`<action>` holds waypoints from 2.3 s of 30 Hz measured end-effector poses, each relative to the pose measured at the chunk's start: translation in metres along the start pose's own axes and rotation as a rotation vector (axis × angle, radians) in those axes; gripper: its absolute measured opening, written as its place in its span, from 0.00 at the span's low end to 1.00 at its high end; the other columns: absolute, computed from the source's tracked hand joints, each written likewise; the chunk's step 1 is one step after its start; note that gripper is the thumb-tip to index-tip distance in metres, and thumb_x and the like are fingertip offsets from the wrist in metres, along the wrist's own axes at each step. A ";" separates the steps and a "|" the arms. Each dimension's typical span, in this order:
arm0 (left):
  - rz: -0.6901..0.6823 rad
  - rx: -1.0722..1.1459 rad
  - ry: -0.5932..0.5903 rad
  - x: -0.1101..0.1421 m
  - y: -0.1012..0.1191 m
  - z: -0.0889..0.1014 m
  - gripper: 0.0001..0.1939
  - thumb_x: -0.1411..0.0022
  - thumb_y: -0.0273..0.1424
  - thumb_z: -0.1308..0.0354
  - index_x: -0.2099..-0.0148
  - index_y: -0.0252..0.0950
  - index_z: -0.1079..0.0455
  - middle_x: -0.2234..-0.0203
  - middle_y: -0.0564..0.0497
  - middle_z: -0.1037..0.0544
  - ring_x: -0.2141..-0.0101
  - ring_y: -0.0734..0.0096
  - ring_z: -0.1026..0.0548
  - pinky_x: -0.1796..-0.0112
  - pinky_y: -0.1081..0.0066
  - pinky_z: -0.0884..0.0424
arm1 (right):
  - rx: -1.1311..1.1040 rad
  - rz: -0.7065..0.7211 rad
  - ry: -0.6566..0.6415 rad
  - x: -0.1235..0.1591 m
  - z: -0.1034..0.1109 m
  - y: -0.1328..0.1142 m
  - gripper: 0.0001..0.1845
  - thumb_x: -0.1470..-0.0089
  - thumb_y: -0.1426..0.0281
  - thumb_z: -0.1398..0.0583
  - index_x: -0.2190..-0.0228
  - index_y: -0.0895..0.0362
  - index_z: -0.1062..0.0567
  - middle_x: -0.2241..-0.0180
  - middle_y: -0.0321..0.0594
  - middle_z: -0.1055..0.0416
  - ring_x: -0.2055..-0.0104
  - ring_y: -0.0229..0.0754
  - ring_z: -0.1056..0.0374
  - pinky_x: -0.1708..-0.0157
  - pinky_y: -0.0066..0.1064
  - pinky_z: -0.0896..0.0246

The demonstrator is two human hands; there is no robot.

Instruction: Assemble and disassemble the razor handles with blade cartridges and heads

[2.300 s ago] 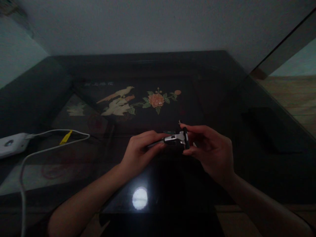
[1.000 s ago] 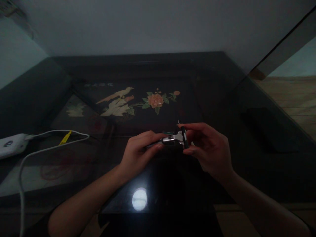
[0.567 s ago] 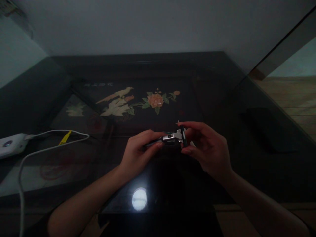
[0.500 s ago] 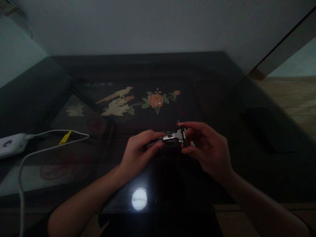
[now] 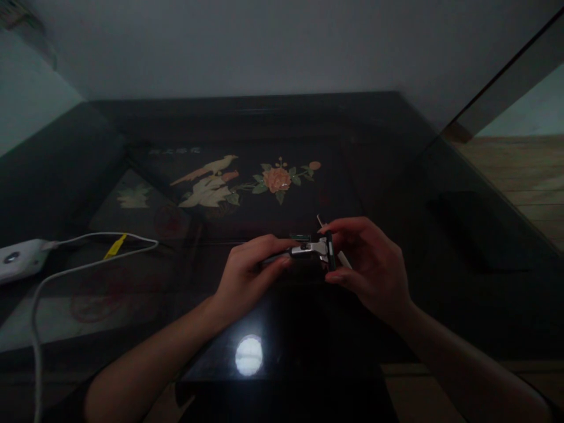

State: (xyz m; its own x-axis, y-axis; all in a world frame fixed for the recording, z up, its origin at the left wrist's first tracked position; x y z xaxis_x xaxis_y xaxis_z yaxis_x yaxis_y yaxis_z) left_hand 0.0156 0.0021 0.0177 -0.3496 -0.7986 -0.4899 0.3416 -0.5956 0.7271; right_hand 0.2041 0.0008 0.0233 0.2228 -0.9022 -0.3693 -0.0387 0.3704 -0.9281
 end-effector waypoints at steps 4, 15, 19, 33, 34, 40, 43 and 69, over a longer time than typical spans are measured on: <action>-0.008 -0.009 0.009 0.000 -0.001 0.000 0.08 0.36 0.30 0.44 0.58 0.32 0.25 0.72 0.50 0.22 0.72 0.75 0.26 0.70 0.78 0.32 | 0.029 -0.002 0.018 0.000 -0.001 0.000 0.21 0.54 0.62 0.31 0.59 0.51 0.28 0.74 0.29 0.32 0.74 0.32 0.34 0.74 0.23 0.37; -0.043 0.039 -0.007 0.003 0.001 -0.001 0.09 0.35 0.30 0.46 0.59 0.32 0.26 0.72 0.49 0.21 0.72 0.74 0.25 0.71 0.77 0.32 | 0.006 0.016 -0.002 0.001 -0.001 -0.003 0.21 0.57 0.65 0.29 0.60 0.50 0.28 0.75 0.28 0.32 0.75 0.33 0.35 0.75 0.23 0.37; 0.005 0.064 -0.026 0.003 0.000 -0.002 0.09 0.35 0.31 0.45 0.59 0.33 0.26 0.72 0.49 0.21 0.71 0.73 0.25 0.70 0.76 0.32 | -0.030 -0.014 -0.006 0.002 -0.003 -0.003 0.21 0.56 0.64 0.29 0.61 0.50 0.29 0.75 0.28 0.32 0.75 0.32 0.35 0.76 0.22 0.37; 0.600 0.956 -0.282 0.010 -0.011 -0.029 0.18 0.35 0.43 0.47 0.58 0.32 0.33 0.78 0.52 0.26 0.80 0.78 0.33 0.78 0.78 0.39 | 0.169 -0.127 0.089 -0.003 -0.001 0.003 0.10 0.51 0.72 0.34 0.65 0.54 0.27 0.76 0.30 0.30 0.75 0.33 0.33 0.76 0.23 0.38; 0.603 0.982 -0.311 0.010 -0.010 -0.030 0.17 0.35 0.43 0.47 0.57 0.32 0.33 0.77 0.51 0.25 0.80 0.78 0.31 0.78 0.78 0.38 | 0.176 -0.131 0.085 -0.004 -0.001 0.003 0.08 0.51 0.72 0.34 0.66 0.54 0.26 0.76 0.30 0.30 0.75 0.33 0.33 0.75 0.23 0.37; 0.607 1.012 -0.417 0.010 -0.005 -0.028 0.16 0.34 0.42 0.47 0.57 0.33 0.35 0.73 0.47 0.22 0.76 0.74 0.27 0.74 0.75 0.33 | 0.185 -0.137 0.058 -0.004 -0.001 0.004 0.05 0.50 0.72 0.35 0.68 0.55 0.26 0.75 0.33 0.27 0.74 0.35 0.30 0.73 0.26 0.35; 0.604 0.978 -0.422 0.009 -0.006 -0.027 0.15 0.34 0.41 0.47 0.58 0.32 0.34 0.72 0.46 0.22 0.75 0.73 0.26 0.73 0.74 0.32 | 0.184 -0.140 0.055 -0.003 -0.001 0.005 0.05 0.51 0.72 0.35 0.69 0.55 0.26 0.75 0.33 0.27 0.74 0.36 0.30 0.73 0.26 0.35; 0.436 0.576 -0.412 0.004 -0.003 -0.015 0.09 0.36 0.31 0.45 0.59 0.33 0.26 0.69 0.48 0.22 0.68 0.71 0.25 0.66 0.73 0.29 | 0.344 0.075 -0.068 -0.002 0.001 -0.004 0.06 0.48 0.73 0.37 0.65 0.53 0.22 0.71 0.35 0.25 0.70 0.39 0.29 0.71 0.29 0.36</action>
State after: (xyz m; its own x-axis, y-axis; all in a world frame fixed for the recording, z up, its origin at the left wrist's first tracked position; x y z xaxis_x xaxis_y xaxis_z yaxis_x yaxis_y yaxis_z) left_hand 0.0265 -0.0005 0.0058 -0.6188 -0.7851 0.0261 0.0592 -0.0134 0.9982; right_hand 0.2045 0.0012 0.0273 0.2963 -0.8571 -0.4214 0.2706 0.4985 -0.8236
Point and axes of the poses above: each hand's wrist, its own x-axis away from the middle knuckle, its own z-axis out of the back of the hand, y = z × x, the point moved 2 cm from there along -x, towards the middle knuckle
